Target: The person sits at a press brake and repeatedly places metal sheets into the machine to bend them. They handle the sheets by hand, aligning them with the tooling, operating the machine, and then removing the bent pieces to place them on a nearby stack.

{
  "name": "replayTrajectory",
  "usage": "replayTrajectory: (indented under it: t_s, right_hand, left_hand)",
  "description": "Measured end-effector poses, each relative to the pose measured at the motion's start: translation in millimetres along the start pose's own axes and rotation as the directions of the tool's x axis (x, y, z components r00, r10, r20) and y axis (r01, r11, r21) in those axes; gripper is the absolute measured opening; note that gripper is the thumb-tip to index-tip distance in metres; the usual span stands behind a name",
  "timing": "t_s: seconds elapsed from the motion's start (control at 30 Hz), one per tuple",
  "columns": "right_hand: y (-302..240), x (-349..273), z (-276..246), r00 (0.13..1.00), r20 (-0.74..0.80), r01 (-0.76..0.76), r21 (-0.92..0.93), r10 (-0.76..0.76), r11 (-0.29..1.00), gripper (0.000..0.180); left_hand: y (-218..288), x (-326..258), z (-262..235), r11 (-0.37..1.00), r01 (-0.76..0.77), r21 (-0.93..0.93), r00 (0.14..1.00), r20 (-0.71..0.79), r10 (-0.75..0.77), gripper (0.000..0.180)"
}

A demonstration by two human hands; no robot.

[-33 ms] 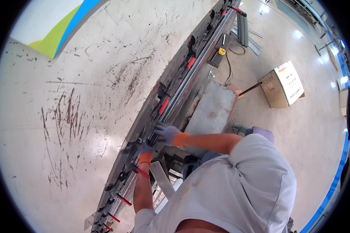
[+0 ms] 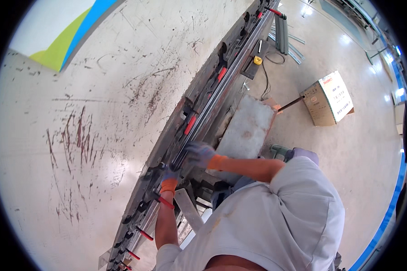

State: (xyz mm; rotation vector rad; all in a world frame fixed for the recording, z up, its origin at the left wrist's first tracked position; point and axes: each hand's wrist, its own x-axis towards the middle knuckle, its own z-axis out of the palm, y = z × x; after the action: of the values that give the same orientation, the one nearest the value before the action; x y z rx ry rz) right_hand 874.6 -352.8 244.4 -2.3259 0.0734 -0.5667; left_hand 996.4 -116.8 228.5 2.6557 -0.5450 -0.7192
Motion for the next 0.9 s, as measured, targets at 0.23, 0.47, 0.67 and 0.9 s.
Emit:
replayTrajectory:
  t_s: [0.23, 0.47, 0.67, 0.9]
  right_hand:
    - [163.5, 40.2, -45.2, 0.429, 0.467, -0.356, 0.874, 0.773, -0.33, 0.045]
    - [180.9, 128.9, -72.8, 0.441, 0.399, -0.084, 0.91, 0.804, -0.406, 0.032]
    - [214.5, 116.3, -13.9, 0.353, 0.413, -0.044, 0.904, 0.84, -0.426, 0.028]
    - [158.3, 37.3, -23.8, 0.328, 0.518, 0.018, 0.833, 0.79, -0.553, 0.03]
  left_hand:
    - [3.9, -14.6, -11.1, 0.981, 0.172, 0.092, 0.985, -0.015, -0.171, 0.071]
    - [3.7, -31.3, -17.5, 0.979, -0.109, 0.17, 0.994, 0.005, 0.109, 0.051]
    - [-26.4, -32.9, -4.1, 0.953, -0.172, 0.249, 0.895, -0.365, 0.257, 0.057]
    - [6.1, -102.4, -55.8, 0.942, -0.022, 0.336, 0.995, -0.088, 0.055, 0.054]
